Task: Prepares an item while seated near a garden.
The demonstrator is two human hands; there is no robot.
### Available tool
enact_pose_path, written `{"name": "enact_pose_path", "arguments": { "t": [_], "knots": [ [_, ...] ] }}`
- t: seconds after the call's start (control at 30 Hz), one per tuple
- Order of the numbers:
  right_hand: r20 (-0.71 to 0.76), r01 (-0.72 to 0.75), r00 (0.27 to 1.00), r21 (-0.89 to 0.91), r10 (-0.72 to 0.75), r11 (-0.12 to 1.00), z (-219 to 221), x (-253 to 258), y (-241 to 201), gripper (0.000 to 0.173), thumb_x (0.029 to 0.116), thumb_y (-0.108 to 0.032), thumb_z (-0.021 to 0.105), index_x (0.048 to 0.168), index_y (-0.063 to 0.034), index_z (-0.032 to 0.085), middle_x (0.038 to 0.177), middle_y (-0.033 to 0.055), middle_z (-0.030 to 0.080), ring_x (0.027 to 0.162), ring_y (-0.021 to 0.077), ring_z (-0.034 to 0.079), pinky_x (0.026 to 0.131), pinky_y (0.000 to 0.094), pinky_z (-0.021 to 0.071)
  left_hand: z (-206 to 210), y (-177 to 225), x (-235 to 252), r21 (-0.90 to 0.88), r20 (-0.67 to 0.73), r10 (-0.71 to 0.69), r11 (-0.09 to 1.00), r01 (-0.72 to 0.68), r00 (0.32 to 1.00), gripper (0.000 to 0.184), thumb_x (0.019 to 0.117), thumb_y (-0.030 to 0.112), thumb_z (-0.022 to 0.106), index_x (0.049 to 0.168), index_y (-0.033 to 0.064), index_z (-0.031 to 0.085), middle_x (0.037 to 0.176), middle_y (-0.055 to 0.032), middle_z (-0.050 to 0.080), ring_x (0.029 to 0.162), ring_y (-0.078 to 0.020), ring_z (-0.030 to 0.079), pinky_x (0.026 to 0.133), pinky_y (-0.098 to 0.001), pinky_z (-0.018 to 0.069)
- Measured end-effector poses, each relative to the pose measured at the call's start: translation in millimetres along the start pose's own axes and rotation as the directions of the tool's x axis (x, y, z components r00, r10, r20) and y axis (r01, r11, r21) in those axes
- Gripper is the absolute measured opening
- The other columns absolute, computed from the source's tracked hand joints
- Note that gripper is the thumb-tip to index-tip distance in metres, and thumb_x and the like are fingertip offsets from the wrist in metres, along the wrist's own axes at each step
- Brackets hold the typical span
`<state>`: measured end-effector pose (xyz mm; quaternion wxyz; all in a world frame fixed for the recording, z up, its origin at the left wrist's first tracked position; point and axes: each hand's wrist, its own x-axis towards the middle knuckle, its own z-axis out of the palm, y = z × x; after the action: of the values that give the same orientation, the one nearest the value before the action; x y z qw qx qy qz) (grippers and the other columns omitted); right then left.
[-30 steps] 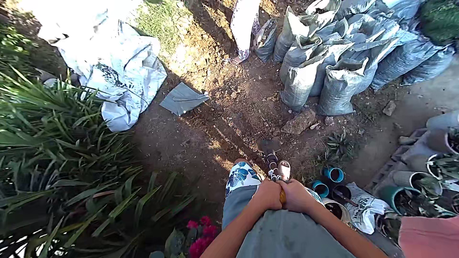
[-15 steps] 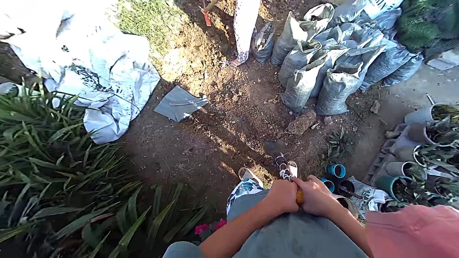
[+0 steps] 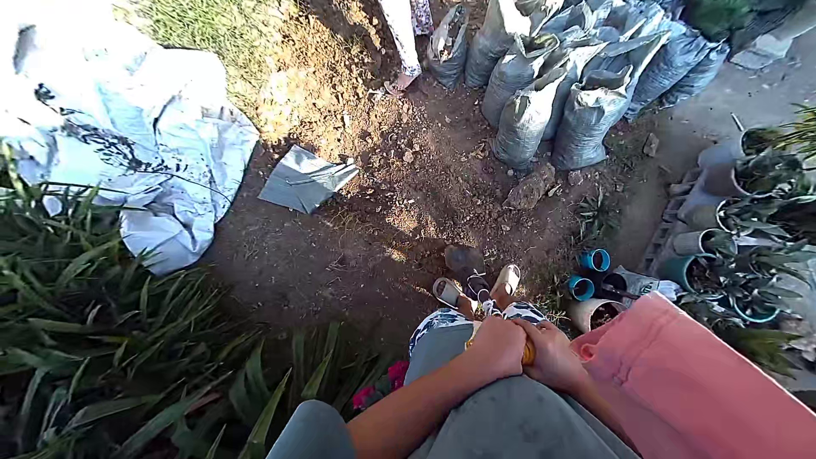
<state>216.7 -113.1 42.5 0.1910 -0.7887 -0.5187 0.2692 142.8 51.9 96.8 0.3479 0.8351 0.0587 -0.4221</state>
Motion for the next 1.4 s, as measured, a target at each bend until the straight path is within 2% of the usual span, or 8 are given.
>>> {"name": "enact_pose_path", "arguments": {
  "t": [0.1, 0.23, 0.43, 0.57, 0.8, 0.97, 1.17, 1.4],
  "knots": [
    [0.051, -0.089, 0.995, -0.014, 0.09, 0.996, -37, 6, -36, 0.073, 0.0669, -0.039, 0.085, 0.129, -0.0057, 0.068, 0.086, 0.0123, 0.077, 0.082, 0.0333, 0.075, 0.093, 0.0566, 0.0537, -16, 8, -19, 0.001, 0.022, 0.012, 1.0, -0.012, 1.0, 0.037, 0.0828, 0.019, 0.076, 0.109, -0.0047, 0.066, 0.112, -0.0255, 0.068, 0.108, -0.0447, 0.065, 0.088, -0.0642, 0.0508],
    [-0.141, 0.08, 0.987, 0.011, -0.078, 0.997, -10, -7, -26, 0.069, 0.0646, -0.047, 0.081, 0.117, -0.0039, 0.073, 0.076, 0.0092, 0.075, 0.067, 0.0268, 0.072, 0.076, 0.052, 0.059, 3, -5, -21, 0.005, -0.012, 0.097, 0.995, -0.097, 0.995, 0.039, 0.0793, 0.024, 0.077, 0.104, -0.0033, 0.066, 0.105, -0.0245, 0.069, 0.102, -0.0441, 0.067, 0.083, -0.0639, 0.0515],
    [-0.01, 0.049, 0.999, -0.007, -0.049, 0.999, -9, -5, -29, 0.07, 0.0673, -0.037, 0.082, 0.127, -0.0051, 0.068, 0.08, 0.0108, 0.075, 0.071, 0.0292, 0.073, 0.087, 0.0568, 0.0551, 7, -5, -19, -0.011, 0.025, 0.02, 1.0, -0.02, 0.999, 0.042, 0.0806, 0.019, 0.076, 0.114, -0.0041, 0.065, 0.116, -0.0247, 0.067, 0.113, -0.0435, 0.064, 0.091, -0.0637, 0.051],
    [-0.207, 0.093, 0.973, -0.066, -0.105, 0.993, -28, -13, -55, 0.07, 0.0679, -0.05, 0.075, 0.121, -0.0054, 0.071, 0.081, 0.006, 0.077, 0.07, 0.021, 0.073, 0.082, 0.0471, 0.0577, -18, 7, -59, 0.063, -0.03, 0.15, 0.987, -0.148, 0.988, 0.034, 0.0781, 0.015, 0.077, 0.104, -0.0031, 0.066, 0.104, -0.0231, 0.069, 0.101, -0.0427, 0.068, 0.081, -0.0624, 0.0524],
    [0.083, 0.074, 0.994, -0.032, -0.071, 0.997, -5, -16, -34, 0.072, 0.072, -0.033, 0.083, 0.135, -0.0052, 0.063, 0.088, 0.0101, 0.077, 0.081, 0.0273, 0.075, 0.096, 0.0549, 0.0531, 31, -10, -24, -0.002, -0.028, 0.088, 0.996, -0.088, 0.996, 0.037, 0.0819, 0.015, 0.075, 0.111, -0.0047, 0.065, 0.114, -0.0249, 0.068, 0.109, -0.0439, 0.066, 0.088, -0.0643, 0.0518],
    [-0.247, 0.198, 0.946, -0.064, -0.208, 0.978, -12, -11, -49, 0.067, 0.0669, -0.04, 0.077, 0.122, -0.002, 0.07, 0.083, 0.0051, 0.077, 0.072, 0.0182, 0.073, 0.081, 0.0444, 0.0576, 6, -8, -49, 0.1, -0.087, 0.193, 0.978, -0.184, 0.977, 0.035, 0.0782, 0.012, 0.077, 0.106, -0.0045, 0.065, 0.106, -0.0243, 0.069, 0.101, -0.0429, 0.067, 0.086, -0.0612, 0.0516],
    [0.041, 0.188, 0.981, -0.012, -0.187, 0.982, 13, -12, -6, 0.079, 0.0656, -0.032, 0.084, 0.135, -0.001, 0.062, 0.079, 0.0114, 0.075, 0.07, 0.029, 0.073, 0.088, 0.0554, 0.0561, 46, -15, -4, 0.029, -0.062, 0.067, 0.997, -0.065, 0.996, 0.044, 0.0814, 0.025, 0.076, 0.111, -0.0057, 0.064, 0.113, -0.0264, 0.067, 0.109, -0.0441, 0.065, 0.089, -0.0634, 0.0506],
    [0.483, -0.017, 0.875, -0.008, 0.019, 1.0, -21, -2, -5, 0.085, 0.0851, -0.041, 0.072, 0.155, -0.0075, 0.038, 0.106, 0.0181, 0.074, 0.102, 0.0351, 0.071, 0.112, 0.0568, 0.0394, 29, 11, 7, 0.103, 0.035, -0.052, 0.993, 0.049, 0.998, 0.045, 0.08, 0.025, 0.075, 0.111, -0.0048, 0.064, 0.115, -0.0252, 0.067, 0.11, -0.0435, 0.065, 0.088, -0.0641, 0.0515]
  ]
}}
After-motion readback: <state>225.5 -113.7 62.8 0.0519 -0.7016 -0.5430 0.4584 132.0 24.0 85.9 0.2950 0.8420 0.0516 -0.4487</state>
